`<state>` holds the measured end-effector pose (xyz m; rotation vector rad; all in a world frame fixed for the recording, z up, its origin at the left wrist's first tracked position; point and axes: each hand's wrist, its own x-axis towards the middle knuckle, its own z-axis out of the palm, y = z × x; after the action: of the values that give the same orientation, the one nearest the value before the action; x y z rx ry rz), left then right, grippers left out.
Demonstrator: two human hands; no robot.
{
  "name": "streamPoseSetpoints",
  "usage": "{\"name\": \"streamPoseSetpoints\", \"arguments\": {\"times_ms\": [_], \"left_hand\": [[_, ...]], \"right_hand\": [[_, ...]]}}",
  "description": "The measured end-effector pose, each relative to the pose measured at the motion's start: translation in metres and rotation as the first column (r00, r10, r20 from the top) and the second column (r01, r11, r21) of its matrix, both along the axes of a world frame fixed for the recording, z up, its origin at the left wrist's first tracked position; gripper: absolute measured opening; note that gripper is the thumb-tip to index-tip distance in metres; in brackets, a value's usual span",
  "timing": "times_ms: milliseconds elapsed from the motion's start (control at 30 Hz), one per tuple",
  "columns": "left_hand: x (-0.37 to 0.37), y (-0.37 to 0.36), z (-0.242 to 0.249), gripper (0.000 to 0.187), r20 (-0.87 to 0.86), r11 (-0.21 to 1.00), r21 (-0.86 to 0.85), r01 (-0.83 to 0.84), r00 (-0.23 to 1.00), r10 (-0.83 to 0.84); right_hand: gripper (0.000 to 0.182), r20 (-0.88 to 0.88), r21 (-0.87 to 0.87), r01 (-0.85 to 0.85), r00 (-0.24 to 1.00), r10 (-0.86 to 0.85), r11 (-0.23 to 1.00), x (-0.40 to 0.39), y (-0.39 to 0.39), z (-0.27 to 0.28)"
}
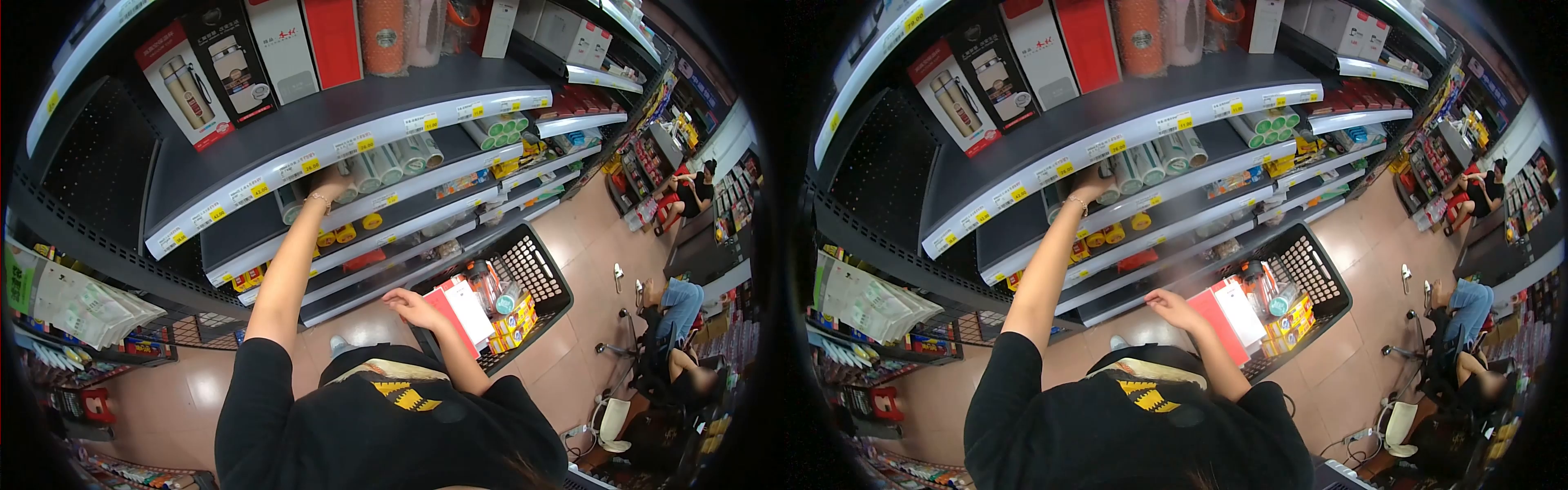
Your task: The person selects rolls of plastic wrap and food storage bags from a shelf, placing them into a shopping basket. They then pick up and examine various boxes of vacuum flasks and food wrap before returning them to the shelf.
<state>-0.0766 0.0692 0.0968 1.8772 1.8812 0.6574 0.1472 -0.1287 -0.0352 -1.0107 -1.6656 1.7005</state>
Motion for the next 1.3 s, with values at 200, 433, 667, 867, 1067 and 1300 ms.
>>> {"name": "streamPoseSetpoints", "arguments": {"times_ms": [200, 433, 667, 867, 1067, 1300], "left_hand": [[-0.003, 0.004, -0.006, 0.070, -0.051, 0.999, 0.037, 0.025, 0.998, -0.023], [0.005, -0.002, -0.013, 0.077, -0.208, 0.992, 0.124, 0.039, 0.978, -0.012], [0.029, -0.057, -0.007, 0.054, -0.161, 0.974, 0.205, 0.092, 0.985, -0.059], [0.101, -0.130, -0.024, 0.031, -0.191, 0.748, 0.586, 0.311, 0.951, -0.245], [0.129, -0.162, -0.133, 0.023, 0.026, 0.835, 0.160, 0.526, 0.844, -0.536], [0.148, -0.187, -0.203, 0.060, 0.062, 0.704, -0.216, 0.677, 0.729, -0.682]], "right_hand": [[0.023, -0.027, -0.014, 0.022, 0.999, -0.023, 1.000, 0.002, -0.004, -0.008], [0.022, -0.124, -0.215, 0.039, 0.990, -0.067, 0.976, 0.017, -0.007, -0.022], [0.024, 0.001, -0.235, 0.437, 0.893, -0.450, 0.868, 0.099, -0.034, -0.031], [0.016, -0.098, -0.308, 0.937, 0.140, -0.985, 0.164, 0.155, -0.073, -0.069], [0.014, -0.040, -0.341, 0.932, 0.114, -0.993, 0.121, 0.167, -0.112, -0.077], [0.030, 0.302, -0.416, 0.875, 0.389, -0.870, 0.247, 0.173, -0.136, -0.088]]}}
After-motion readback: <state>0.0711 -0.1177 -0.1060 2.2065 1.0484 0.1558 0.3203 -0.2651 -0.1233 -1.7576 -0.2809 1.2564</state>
